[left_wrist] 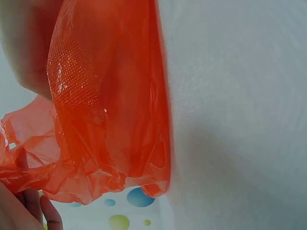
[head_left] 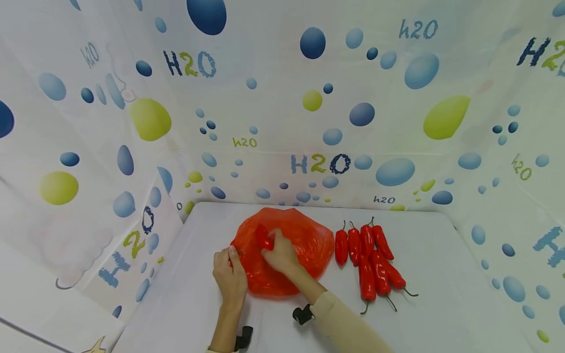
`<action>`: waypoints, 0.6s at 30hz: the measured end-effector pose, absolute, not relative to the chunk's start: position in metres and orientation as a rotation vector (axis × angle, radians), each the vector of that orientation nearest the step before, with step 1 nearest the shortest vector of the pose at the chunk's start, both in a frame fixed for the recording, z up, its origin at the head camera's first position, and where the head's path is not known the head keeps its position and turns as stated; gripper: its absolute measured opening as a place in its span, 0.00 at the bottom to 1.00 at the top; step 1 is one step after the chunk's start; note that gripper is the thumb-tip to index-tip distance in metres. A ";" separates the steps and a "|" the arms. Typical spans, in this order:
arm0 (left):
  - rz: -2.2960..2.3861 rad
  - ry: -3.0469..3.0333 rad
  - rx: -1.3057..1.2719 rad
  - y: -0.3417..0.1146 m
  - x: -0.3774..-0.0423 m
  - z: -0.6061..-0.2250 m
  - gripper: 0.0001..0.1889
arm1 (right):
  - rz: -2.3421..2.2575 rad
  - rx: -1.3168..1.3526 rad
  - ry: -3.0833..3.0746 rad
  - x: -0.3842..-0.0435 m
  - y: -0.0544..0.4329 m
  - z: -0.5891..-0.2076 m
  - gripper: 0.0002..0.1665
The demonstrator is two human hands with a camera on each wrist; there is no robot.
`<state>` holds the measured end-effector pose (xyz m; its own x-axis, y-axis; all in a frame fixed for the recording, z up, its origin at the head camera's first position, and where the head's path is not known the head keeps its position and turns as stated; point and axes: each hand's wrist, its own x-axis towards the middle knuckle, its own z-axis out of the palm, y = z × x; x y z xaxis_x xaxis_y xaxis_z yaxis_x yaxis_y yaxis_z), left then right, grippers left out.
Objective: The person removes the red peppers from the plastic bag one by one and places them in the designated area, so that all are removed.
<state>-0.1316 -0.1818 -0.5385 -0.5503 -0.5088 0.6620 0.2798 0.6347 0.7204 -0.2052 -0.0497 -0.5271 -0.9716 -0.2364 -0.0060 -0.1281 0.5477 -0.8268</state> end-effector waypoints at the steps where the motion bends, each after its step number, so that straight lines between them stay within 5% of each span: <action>1: -1.030 -1.894 0.182 -0.182 -0.132 -0.539 0.14 | -1.419 -0.311 2.648 -0.205 -0.049 -0.526 0.28; 18: -1.079 -1.927 0.234 -0.184 -0.132 -0.542 0.15 | -1.522 -0.326 2.652 -0.185 -0.023 -0.508 0.29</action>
<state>-0.1323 -0.1836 -0.5415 -0.5876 -0.5333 0.6085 0.2400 0.6033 0.7605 -0.1849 -0.0231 -0.5085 -0.9753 -0.2154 0.0480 -0.1501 0.4881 -0.8598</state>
